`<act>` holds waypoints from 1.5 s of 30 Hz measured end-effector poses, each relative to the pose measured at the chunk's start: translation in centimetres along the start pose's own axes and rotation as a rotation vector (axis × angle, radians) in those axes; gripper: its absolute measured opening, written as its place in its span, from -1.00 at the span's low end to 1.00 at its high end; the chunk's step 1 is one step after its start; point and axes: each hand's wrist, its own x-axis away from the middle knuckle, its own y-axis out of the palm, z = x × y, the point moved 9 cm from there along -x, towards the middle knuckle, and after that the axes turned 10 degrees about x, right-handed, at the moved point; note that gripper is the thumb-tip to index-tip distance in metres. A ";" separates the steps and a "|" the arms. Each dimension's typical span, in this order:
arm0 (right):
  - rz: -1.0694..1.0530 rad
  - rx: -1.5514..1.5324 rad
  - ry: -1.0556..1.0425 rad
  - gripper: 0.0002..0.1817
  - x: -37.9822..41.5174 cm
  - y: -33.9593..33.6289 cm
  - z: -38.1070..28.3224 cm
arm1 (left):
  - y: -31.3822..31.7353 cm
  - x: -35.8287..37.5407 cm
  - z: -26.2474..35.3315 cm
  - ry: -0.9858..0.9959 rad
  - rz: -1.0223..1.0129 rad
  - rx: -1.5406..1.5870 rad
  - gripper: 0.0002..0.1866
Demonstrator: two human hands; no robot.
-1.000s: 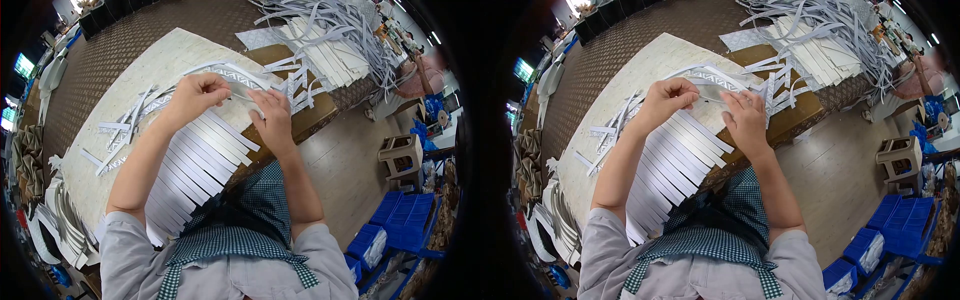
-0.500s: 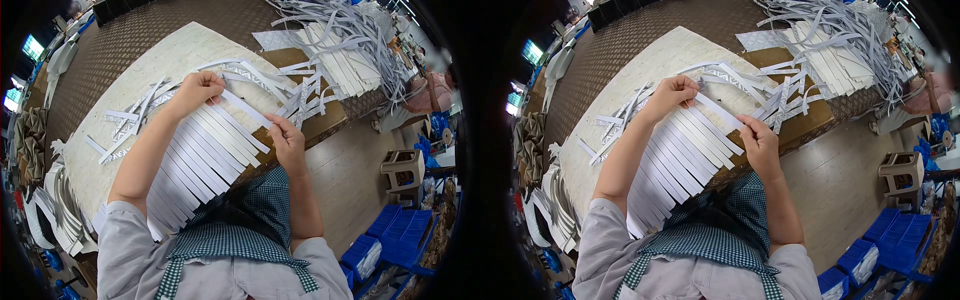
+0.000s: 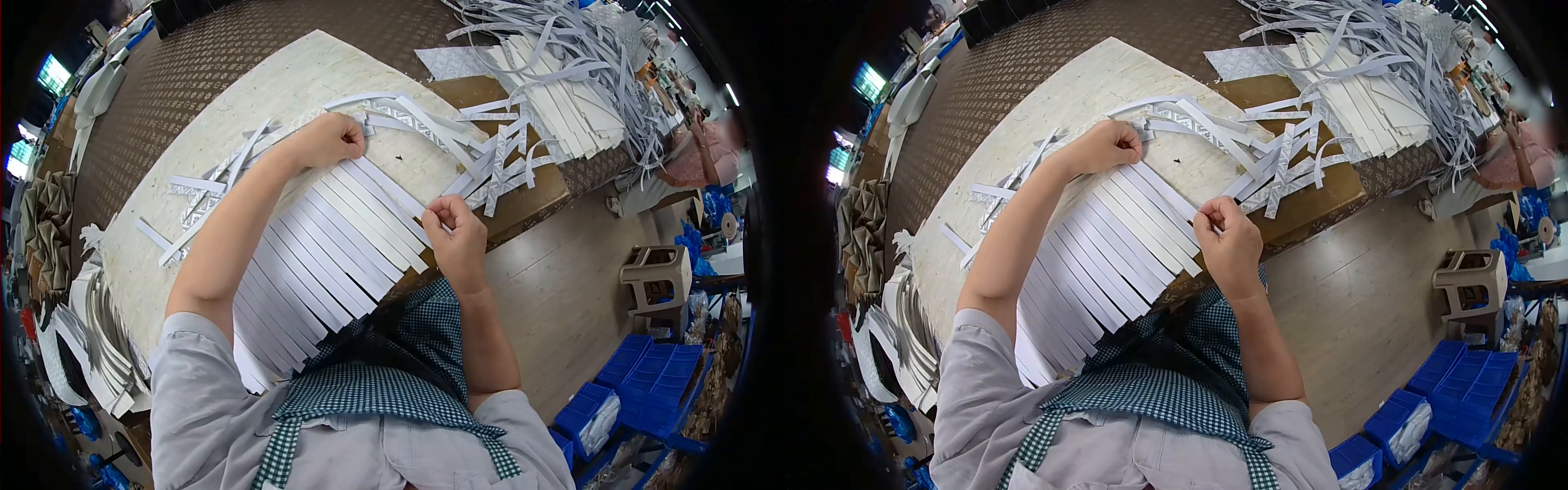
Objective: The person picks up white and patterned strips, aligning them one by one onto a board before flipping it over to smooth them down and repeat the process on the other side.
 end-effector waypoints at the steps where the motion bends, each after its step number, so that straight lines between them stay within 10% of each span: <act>1: -0.006 0.024 -0.009 -0.90 0.0 0.0 -0.1 | 0.0 0.1 0.2 -0.011 0.001 -0.018 -0.92; 12: -0.021 0.098 -0.020 -0.91 0.0 0.1 -0.5 | 0.6 0.0 2.1 0.009 0.017 -0.368 -0.94; 22: 0.052 0.260 -0.105 -0.90 0.2 0.2 -0.9 | 5.4 6.5 5.7 0.613 0.266 -0.555 -0.77; 29: -0.016 0.386 -0.125 -0.85 0.4 0.5 -1.1 | 6.8 9.5 5.1 0.572 0.091 -0.561 -0.50; 36: -0.077 0.611 -0.575 -0.50 3.1 4.0 -5.6 | 7.8 10.0 3.9 0.443 0.038 -0.608 -0.35; 45: -0.111 0.569 -0.636 -0.72 3.9 0.1 -6.2 | 8.4 8.8 4.6 0.481 0.103 -0.490 -0.33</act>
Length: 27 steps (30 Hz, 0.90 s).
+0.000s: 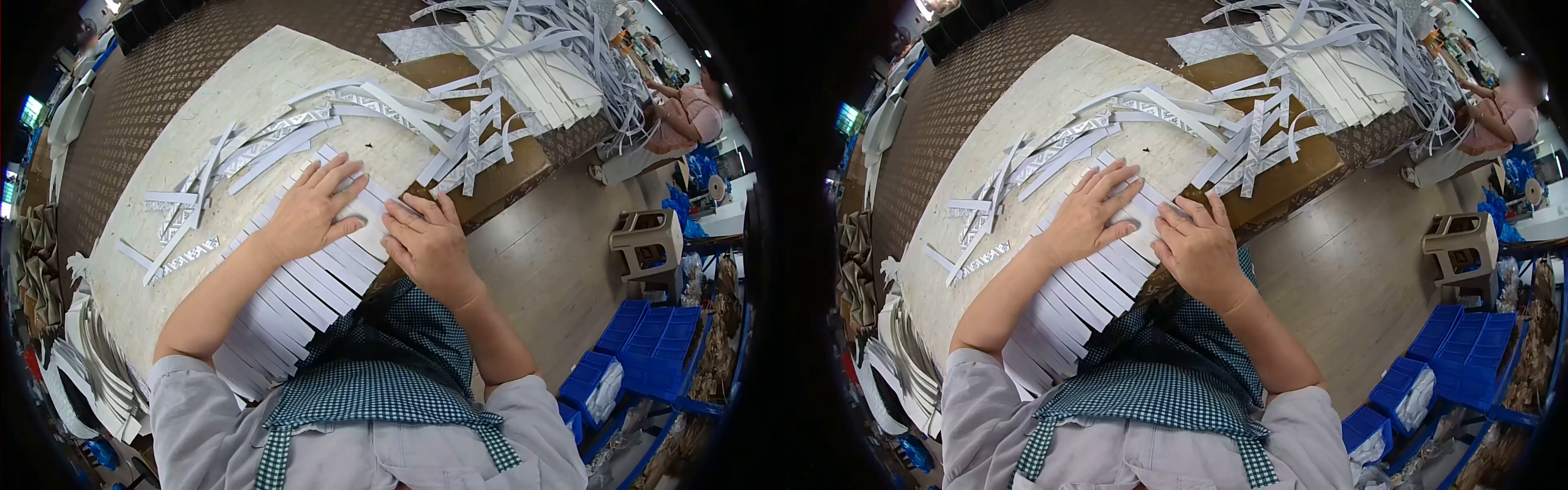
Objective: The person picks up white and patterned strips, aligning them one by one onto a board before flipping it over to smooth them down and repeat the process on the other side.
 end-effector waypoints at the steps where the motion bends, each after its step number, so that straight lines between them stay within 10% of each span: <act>1: -0.008 -0.058 -0.002 -0.75 -0.2 -0.4 0.4 | -0.1 0.0 0.2 0.004 -0.001 0.003 -0.34; 12: 0.194 0.184 0.431 -0.80 -4.2 2.2 13.0 | -0.6 0.1 -0.5 -0.021 0.061 0.122 -0.39; 18: 0.278 -0.380 0.461 -0.87 -2.0 0.5 9.6 | -3.6 -1.2 -8.3 -0.357 0.585 0.624 -0.45; 21: 0.227 -0.481 0.501 -0.90 -0.4 0.9 8.8 | -3.9 -2.4 -8.8 -0.496 0.495 1.160 -0.51; 27: 0.157 -0.698 0.720 -0.89 1.2 2.3 8.7 | -3.2 -2.5 -10.1 -0.549 0.430 1.132 -0.81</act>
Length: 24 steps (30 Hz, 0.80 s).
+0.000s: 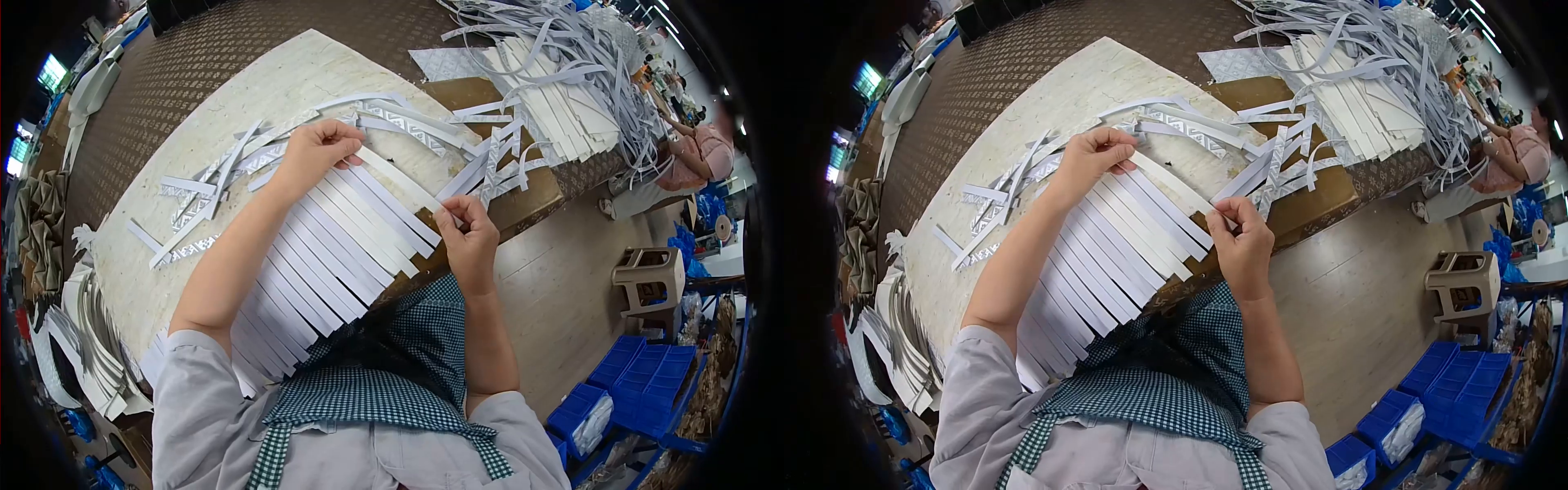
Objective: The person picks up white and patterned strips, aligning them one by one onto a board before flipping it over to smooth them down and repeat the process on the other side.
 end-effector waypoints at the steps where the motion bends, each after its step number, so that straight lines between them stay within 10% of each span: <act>1: -0.005 0.009 0.010 -0.89 0.1 0.2 0.0 | 0.1 -0.2 0.0 -0.016 -0.009 -0.016 -0.84; 24: 0.068 0.267 -0.195 -0.95 0.4 1.0 -1.5 | 2.4 -4.2 0.9 0.023 -0.306 -0.788 -0.94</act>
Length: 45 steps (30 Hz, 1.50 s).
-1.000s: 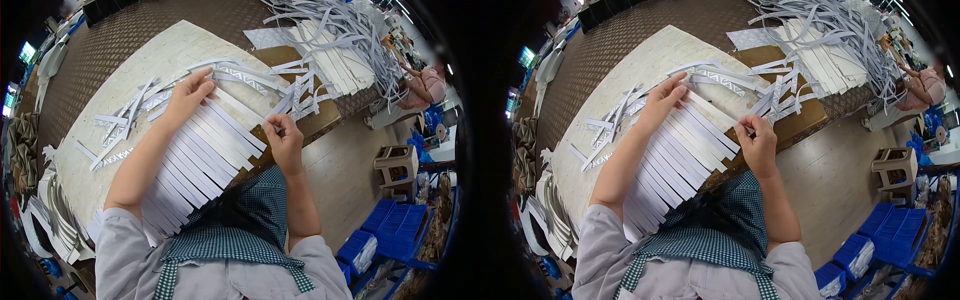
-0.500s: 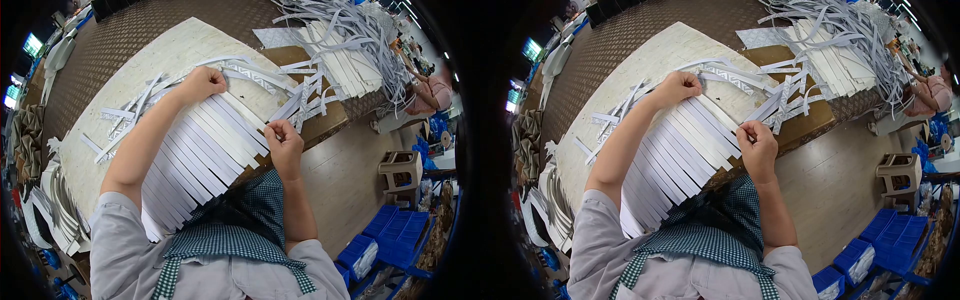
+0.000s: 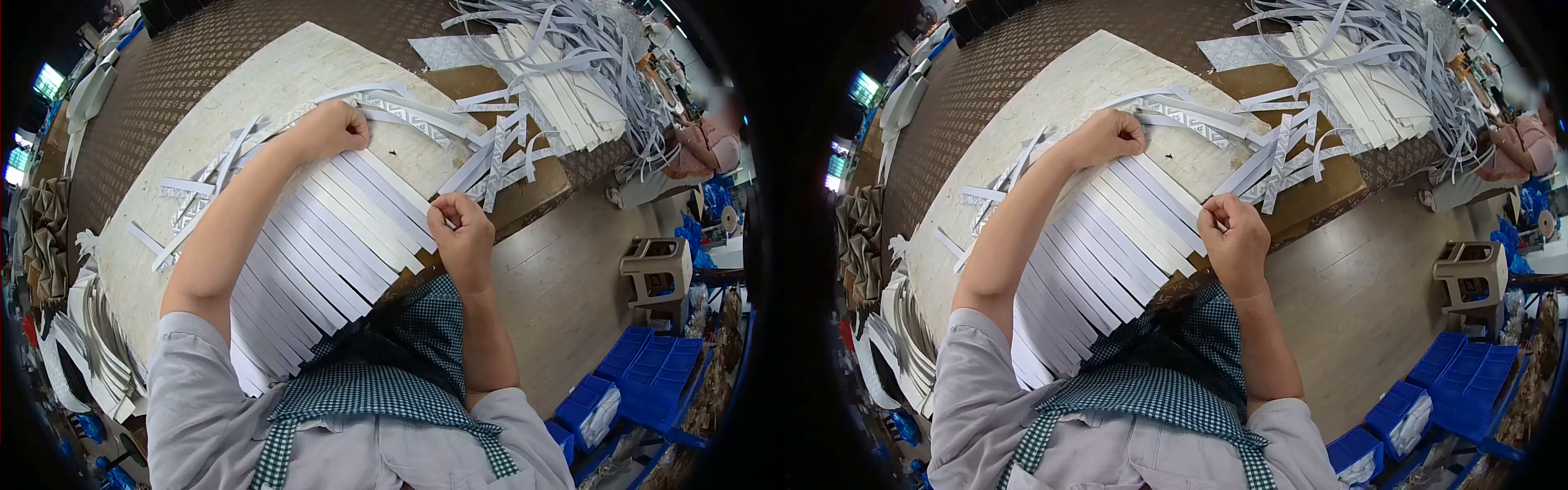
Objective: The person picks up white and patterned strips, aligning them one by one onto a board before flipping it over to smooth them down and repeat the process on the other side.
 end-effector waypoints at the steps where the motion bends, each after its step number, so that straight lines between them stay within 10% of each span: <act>1: -0.009 0.013 0.008 -0.94 -0.1 0.0 -0.1 | 0.0 0.1 0.2 -0.001 0.006 -0.023 -0.93; 12: 0.032 0.165 -0.074 -0.89 -0.2 0.1 -0.7 | 4.5 6.2 5.6 0.578 0.166 -0.563 -0.58; 32: -0.021 0.565 -0.138 -0.82 -11.0 3.4 1.3 | 5.4 8.4 5.9 0.502 0.198 -0.532 -0.52; 45: -0.030 0.037 -0.212 -0.83 -4.1 -0.7 -0.8 | 0.5 3.8 -0.2 -0.188 0.297 0.943 -0.61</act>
